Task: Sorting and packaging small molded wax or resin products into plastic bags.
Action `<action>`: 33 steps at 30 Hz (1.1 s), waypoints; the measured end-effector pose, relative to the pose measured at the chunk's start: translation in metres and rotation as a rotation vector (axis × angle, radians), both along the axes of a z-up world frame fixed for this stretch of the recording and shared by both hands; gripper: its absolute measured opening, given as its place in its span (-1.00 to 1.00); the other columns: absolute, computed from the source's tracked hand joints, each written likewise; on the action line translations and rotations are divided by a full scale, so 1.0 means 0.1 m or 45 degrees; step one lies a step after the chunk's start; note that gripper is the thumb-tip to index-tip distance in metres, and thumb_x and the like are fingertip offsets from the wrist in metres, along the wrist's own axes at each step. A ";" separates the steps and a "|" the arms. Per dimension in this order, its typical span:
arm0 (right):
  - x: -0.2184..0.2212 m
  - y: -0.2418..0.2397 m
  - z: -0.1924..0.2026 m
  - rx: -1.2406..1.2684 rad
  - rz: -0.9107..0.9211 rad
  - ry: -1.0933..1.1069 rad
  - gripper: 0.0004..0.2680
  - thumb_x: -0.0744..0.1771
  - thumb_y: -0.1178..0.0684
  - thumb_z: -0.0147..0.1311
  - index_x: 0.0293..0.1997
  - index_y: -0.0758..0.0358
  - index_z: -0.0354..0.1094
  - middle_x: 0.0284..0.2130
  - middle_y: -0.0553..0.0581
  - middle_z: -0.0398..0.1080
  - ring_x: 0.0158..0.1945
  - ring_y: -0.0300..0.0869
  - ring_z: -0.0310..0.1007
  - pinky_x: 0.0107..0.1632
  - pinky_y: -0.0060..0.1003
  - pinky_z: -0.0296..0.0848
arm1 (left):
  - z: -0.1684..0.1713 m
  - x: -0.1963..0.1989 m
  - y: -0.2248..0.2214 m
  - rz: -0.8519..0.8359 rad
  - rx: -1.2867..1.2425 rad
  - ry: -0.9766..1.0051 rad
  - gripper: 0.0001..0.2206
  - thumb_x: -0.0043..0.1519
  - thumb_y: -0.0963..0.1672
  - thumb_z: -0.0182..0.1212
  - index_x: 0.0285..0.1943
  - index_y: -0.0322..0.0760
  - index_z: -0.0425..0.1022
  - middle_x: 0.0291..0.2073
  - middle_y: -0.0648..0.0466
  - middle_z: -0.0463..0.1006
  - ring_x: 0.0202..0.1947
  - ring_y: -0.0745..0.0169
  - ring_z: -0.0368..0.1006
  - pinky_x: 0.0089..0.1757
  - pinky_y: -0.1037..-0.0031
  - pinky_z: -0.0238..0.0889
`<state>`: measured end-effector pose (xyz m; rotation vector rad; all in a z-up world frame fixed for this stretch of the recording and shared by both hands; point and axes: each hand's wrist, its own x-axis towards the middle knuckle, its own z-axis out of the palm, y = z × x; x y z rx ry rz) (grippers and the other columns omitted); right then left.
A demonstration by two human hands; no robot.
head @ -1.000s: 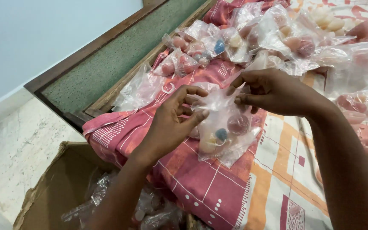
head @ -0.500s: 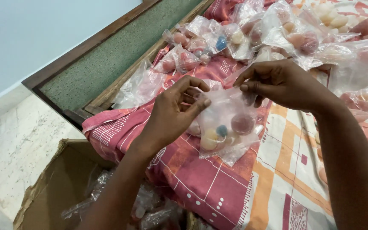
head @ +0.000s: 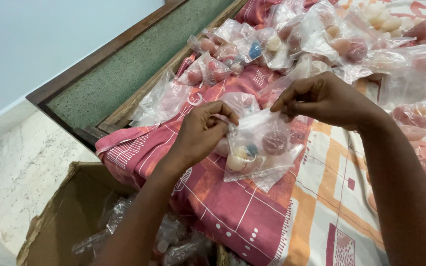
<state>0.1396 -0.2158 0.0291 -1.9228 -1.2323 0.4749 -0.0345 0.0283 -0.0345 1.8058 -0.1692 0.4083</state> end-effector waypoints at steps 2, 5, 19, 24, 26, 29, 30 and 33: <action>-0.05 0.01 0.05 -0.041 -0.016 0.017 -0.83 0.30 0.11 0.19 -0.07 0.23 0.60 -0.30 0.12 0.65 -0.24 -0.24 0.64 -0.08 -0.28 0.64 | -0.04 0.03 0.03 0.008 -0.024 0.010 -0.85 0.20 -0.30 0.02 -0.25 -0.36 0.54 -0.32 0.12 0.57 -0.37 0.55 0.41 -0.30 0.62 0.31; -0.12 0.05 0.10 -0.142 -0.076 0.015 -0.84 0.29 0.07 0.19 -0.10 0.21 0.60 -0.26 0.12 0.67 -0.22 -0.22 0.66 -0.07 -0.27 0.65 | 0.08 -0.03 -0.05 0.081 0.005 0.095 -0.88 0.22 -0.22 0.11 -0.33 -0.33 0.56 -0.33 0.15 0.63 -0.33 0.56 0.50 -0.27 0.63 0.42; -0.49 0.30 0.19 -0.544 -0.057 -0.272 -0.70 0.30 -0.10 0.19 0.14 0.07 0.51 -0.15 0.04 0.61 -0.09 -0.20 0.63 0.01 -0.19 0.62 | 0.13 -0.29 -0.06 0.084 0.264 -0.090 -0.81 0.12 -0.22 0.36 -0.15 -0.30 0.46 -0.29 0.16 0.58 -0.26 0.40 0.52 -0.16 0.51 0.43; -0.82 0.63 0.18 -0.638 0.026 -0.445 -0.78 0.28 -0.10 0.29 -0.02 0.03 0.57 -0.15 -0.01 0.58 -0.08 -0.20 0.61 0.04 -0.22 0.61 | 0.20 -0.58 0.10 -0.068 0.322 -0.351 -0.92 0.17 -0.23 0.26 -0.23 -0.29 0.46 -0.28 0.18 0.56 -0.24 0.40 0.51 -0.11 0.51 0.45; -1.00 0.68 0.11 -0.527 0.076 -0.480 -0.78 0.28 -0.07 0.28 -0.03 0.04 0.57 -0.19 -0.01 0.58 -0.11 -0.21 0.61 0.02 -0.23 0.60 | 0.28 -0.81 0.14 -0.064 0.285 -0.288 -0.92 0.16 -0.23 0.26 -0.23 -0.28 0.45 -0.28 0.18 0.55 -0.25 0.40 0.49 -0.13 0.52 0.45; -1.21 0.66 0.03 -0.320 0.108 -0.551 -0.79 0.26 -0.01 0.28 -0.04 0.06 0.58 -0.25 -0.01 0.58 -0.17 -0.22 0.62 -0.03 -0.24 0.58 | 0.40 -1.15 0.21 -0.079 0.243 -0.218 -0.92 0.16 -0.23 0.24 -0.23 -0.28 0.45 -0.30 0.17 0.53 -0.25 0.41 0.45 -0.16 0.53 0.43; -1.28 0.65 0.01 -0.214 0.113 -0.583 -0.79 0.26 0.01 0.28 -0.04 0.07 0.58 -0.28 -0.01 0.58 -0.20 -0.22 0.62 -0.05 -0.25 0.57 | 0.44 -1.27 0.24 -0.077 0.247 -0.197 -0.93 0.16 -0.23 0.23 -0.23 -0.29 0.44 -0.30 0.17 0.52 -0.23 0.42 0.43 -0.15 0.54 0.42; -1.55 0.73 -0.14 0.011 0.260 -0.582 -0.80 0.27 0.03 0.28 -0.06 0.12 0.52 -0.29 0.00 0.59 -0.21 -0.23 0.61 -0.08 -0.29 0.60 | 0.58 -1.68 0.48 -0.045 0.541 -0.263 -0.90 0.15 -0.26 0.26 -0.24 -0.32 0.44 -0.28 0.13 0.50 -0.20 0.38 0.45 -0.13 0.53 0.38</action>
